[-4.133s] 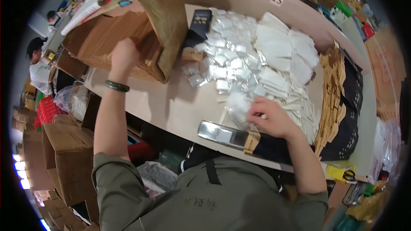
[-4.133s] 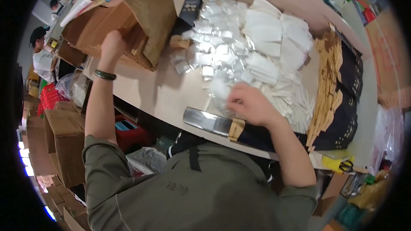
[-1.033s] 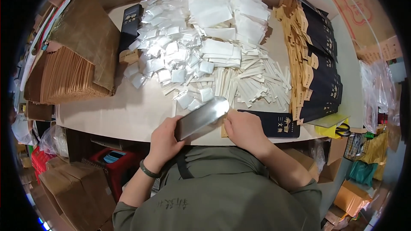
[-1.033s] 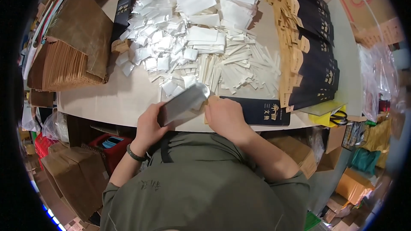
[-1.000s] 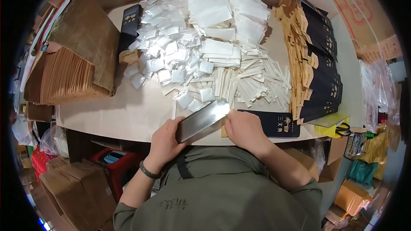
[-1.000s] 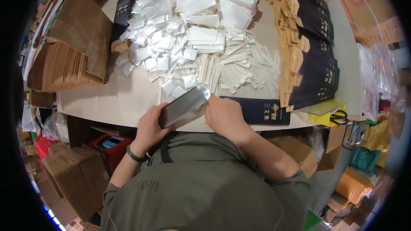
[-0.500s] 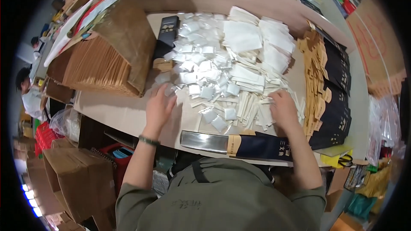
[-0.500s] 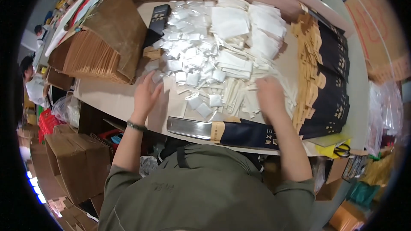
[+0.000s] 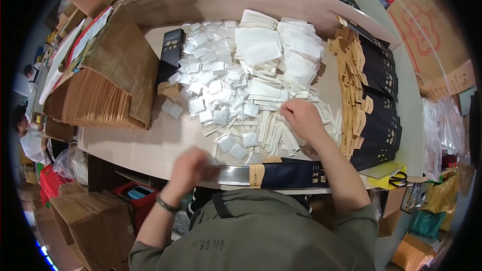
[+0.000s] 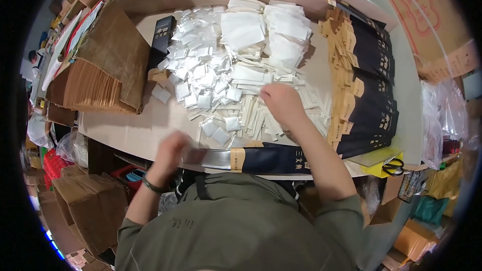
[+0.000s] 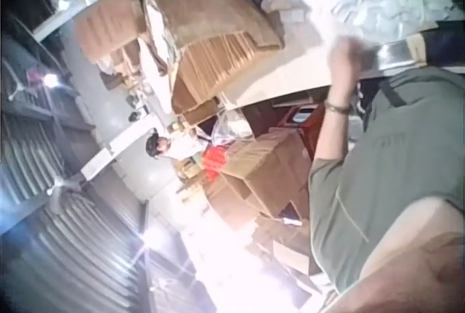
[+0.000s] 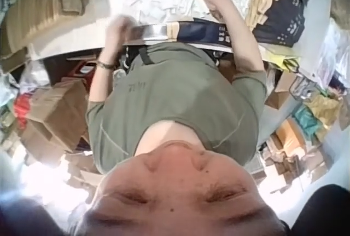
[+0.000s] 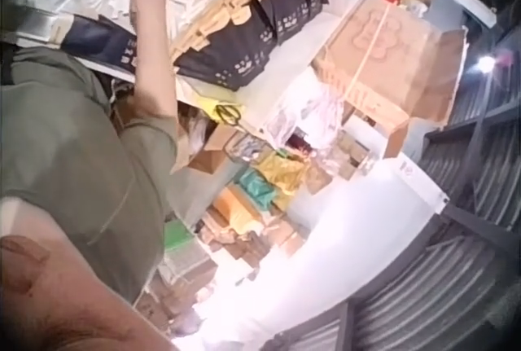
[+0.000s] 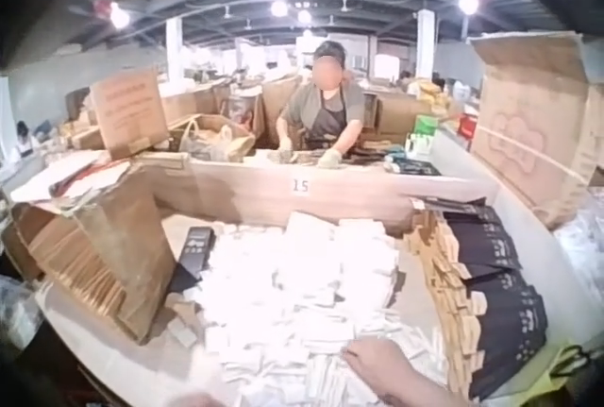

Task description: Packaging disposable chopsticks into paper sleeves using a metal guide tray.

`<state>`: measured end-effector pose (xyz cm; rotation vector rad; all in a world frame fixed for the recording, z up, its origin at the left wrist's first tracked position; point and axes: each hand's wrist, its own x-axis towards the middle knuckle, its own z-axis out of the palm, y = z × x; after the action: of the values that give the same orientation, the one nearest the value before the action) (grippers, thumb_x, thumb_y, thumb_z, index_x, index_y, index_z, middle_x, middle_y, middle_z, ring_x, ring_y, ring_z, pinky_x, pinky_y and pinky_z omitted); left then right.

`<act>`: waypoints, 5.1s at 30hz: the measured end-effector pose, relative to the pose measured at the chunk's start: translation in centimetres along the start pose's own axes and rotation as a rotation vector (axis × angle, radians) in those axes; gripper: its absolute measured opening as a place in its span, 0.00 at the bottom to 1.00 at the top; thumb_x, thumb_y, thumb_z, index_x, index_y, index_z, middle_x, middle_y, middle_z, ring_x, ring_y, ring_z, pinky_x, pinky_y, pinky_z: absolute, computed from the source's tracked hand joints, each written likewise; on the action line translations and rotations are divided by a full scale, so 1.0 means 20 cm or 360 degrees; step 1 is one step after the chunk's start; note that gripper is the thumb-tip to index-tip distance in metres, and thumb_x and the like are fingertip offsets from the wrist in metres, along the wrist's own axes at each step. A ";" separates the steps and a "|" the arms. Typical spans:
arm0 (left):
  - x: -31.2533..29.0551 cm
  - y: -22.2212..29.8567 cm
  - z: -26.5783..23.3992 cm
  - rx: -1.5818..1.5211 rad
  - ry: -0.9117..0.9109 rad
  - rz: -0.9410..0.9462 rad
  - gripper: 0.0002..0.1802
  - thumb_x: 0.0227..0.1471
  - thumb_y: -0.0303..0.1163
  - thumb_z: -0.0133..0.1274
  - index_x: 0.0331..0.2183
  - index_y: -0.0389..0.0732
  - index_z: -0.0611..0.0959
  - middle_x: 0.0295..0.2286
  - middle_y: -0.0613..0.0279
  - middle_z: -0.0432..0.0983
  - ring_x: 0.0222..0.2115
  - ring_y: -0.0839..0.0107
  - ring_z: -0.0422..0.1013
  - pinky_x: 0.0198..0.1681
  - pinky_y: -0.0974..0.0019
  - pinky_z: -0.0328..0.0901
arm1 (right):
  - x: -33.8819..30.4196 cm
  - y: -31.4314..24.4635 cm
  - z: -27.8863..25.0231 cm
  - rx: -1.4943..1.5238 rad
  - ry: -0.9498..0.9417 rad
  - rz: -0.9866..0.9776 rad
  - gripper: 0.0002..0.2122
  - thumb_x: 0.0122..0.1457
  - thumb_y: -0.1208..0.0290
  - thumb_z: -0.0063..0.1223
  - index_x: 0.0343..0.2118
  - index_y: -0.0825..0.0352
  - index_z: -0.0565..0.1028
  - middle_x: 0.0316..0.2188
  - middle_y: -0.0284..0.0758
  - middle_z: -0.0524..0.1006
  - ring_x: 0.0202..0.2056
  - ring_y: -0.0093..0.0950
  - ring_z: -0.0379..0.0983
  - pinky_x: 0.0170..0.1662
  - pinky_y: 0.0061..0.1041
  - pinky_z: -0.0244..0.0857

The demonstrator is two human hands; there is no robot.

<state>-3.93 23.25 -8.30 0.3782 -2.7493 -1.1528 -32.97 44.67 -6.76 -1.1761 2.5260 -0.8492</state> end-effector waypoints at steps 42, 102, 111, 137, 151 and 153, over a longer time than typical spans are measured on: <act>-0.38 -0.27 -0.30 -0.0719 0.0955 -0.0714 0.12 0.63 0.31 0.49 0.28 0.37 0.79 0.24 0.75 0.66 0.27 0.84 0.59 0.32 0.77 0.56 | -0.55 -0.48 0.35 0.0138 0.0004 -0.0599 0.15 0.46 0.71 0.66 0.35 0.67 0.74 0.45 0.42 0.73 0.49 0.43 0.69 0.52 0.40 0.63; -0.15 0.12 0.11 0.0348 -0.0378 -0.0101 0.40 0.34 0.30 0.68 0.53 0.41 0.72 0.34 0.54 0.74 0.35 0.53 0.73 0.37 0.57 0.69 | -0.56 -0.27 0.26 -0.0065 -0.0200 0.0276 0.10 0.53 0.66 0.51 0.25 0.68 0.75 0.19 0.46 0.75 0.24 0.46 0.75 0.28 0.44 0.68; 0.13 0.07 -0.01 0.0397 -0.0129 0.0431 0.36 0.42 0.42 0.66 0.52 0.40 0.74 0.45 0.50 0.73 0.45 0.48 0.69 0.49 0.53 0.64 | -0.45 -0.34 0.24 0.0335 -0.0245 0.0189 0.08 0.54 0.66 0.53 0.30 0.65 0.77 0.26 0.43 0.78 0.28 0.42 0.76 0.33 0.36 0.69; -0.02 0.07 -0.12 0.0550 0.0331 0.0086 0.25 0.37 0.29 0.68 0.41 0.42 0.78 0.42 0.52 0.75 0.43 0.51 0.72 0.46 0.54 0.68 | 0.42 0.09 0.21 -0.0911 -0.0215 -0.0377 0.05 0.52 0.72 0.54 0.26 0.68 0.78 0.28 0.45 0.77 0.34 0.43 0.75 0.40 0.41 0.70; 0.35 -0.47 -1.10 0.1184 0.0538 -0.0629 0.15 0.49 0.28 0.51 0.40 0.38 0.82 0.34 0.40 0.78 0.37 0.42 0.73 0.39 0.49 0.68 | -0.34 -0.62 0.54 -0.0235 -0.0557 -0.0591 0.07 0.53 0.68 0.56 0.23 0.65 0.73 0.27 0.39 0.74 0.33 0.42 0.73 0.36 0.39 0.69; 0.32 -0.49 -1.10 0.1303 0.0706 -0.0573 0.15 0.49 0.28 0.49 0.40 0.36 0.81 0.32 0.40 0.77 0.37 0.42 0.73 0.39 0.49 0.68 | -0.33 -0.61 0.51 -0.0151 -0.0570 -0.0612 0.07 0.54 0.69 0.55 0.24 0.65 0.73 0.27 0.39 0.74 0.34 0.42 0.73 0.36 0.39 0.69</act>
<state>-3.57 -0.07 0.23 1.0873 -2.6470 0.1075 -16.66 39.18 -7.94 -1.7079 2.1045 -0.5334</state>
